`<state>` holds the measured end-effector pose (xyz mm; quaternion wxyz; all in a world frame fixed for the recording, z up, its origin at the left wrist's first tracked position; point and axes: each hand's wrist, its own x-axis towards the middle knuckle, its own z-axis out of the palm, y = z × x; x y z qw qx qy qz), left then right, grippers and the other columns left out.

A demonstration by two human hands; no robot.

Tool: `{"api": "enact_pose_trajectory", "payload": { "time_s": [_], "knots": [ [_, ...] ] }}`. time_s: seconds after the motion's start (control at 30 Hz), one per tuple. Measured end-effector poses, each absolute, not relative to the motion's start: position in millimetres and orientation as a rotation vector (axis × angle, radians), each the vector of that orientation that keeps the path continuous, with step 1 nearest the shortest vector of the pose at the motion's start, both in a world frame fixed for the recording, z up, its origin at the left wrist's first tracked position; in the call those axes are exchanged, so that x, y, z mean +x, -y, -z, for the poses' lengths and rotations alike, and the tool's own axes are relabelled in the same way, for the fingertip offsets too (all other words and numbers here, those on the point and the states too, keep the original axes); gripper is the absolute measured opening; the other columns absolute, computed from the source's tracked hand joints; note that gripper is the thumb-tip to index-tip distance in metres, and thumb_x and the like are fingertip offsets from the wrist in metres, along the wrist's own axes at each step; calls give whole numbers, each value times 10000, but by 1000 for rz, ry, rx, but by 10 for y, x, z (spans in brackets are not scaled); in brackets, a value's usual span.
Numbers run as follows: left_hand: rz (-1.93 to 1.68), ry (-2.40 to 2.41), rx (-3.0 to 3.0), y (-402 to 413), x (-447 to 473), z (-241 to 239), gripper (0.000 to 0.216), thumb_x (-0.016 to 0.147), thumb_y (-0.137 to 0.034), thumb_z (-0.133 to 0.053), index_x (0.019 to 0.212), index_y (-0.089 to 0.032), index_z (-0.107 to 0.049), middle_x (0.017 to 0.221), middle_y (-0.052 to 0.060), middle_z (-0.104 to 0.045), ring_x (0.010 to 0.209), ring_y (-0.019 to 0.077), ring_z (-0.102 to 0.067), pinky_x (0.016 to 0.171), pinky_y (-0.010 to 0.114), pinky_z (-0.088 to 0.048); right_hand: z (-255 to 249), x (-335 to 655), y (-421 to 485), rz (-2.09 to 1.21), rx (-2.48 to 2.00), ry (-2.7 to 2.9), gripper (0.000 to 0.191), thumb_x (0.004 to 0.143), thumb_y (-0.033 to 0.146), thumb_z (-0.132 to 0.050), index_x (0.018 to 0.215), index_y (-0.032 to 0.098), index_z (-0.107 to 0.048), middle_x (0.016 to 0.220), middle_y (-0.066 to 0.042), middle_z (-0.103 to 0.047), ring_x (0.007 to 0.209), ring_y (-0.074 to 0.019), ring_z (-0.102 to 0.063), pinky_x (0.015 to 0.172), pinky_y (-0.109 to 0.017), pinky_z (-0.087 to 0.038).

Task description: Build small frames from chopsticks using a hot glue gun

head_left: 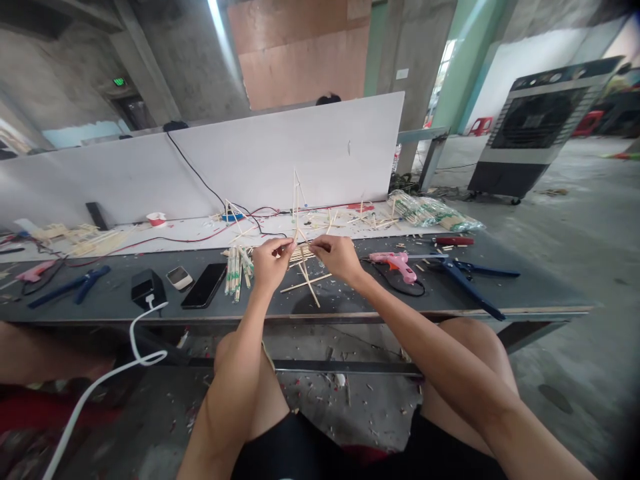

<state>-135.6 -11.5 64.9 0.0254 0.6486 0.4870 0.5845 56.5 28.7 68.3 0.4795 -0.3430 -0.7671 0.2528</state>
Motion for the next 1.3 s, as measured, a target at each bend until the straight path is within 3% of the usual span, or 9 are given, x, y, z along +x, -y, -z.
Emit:
{"api": "enact_pose_trajectory", "payload": {
  "time_s": [1.3],
  "knots": [
    [-1695, -1571, 2003, 89, -1386, -590, 305, 866, -458, -692, 935, -180, -799, 868, 83, -782, 688, 187, -670, 631, 279, -499, -552, 495, -361, -578, -821, 1863, 143, 861, 224, -636, 841, 171, -768, 698, -26, -710, 618, -133, -570, 617, -253, -400]
  ]
}}
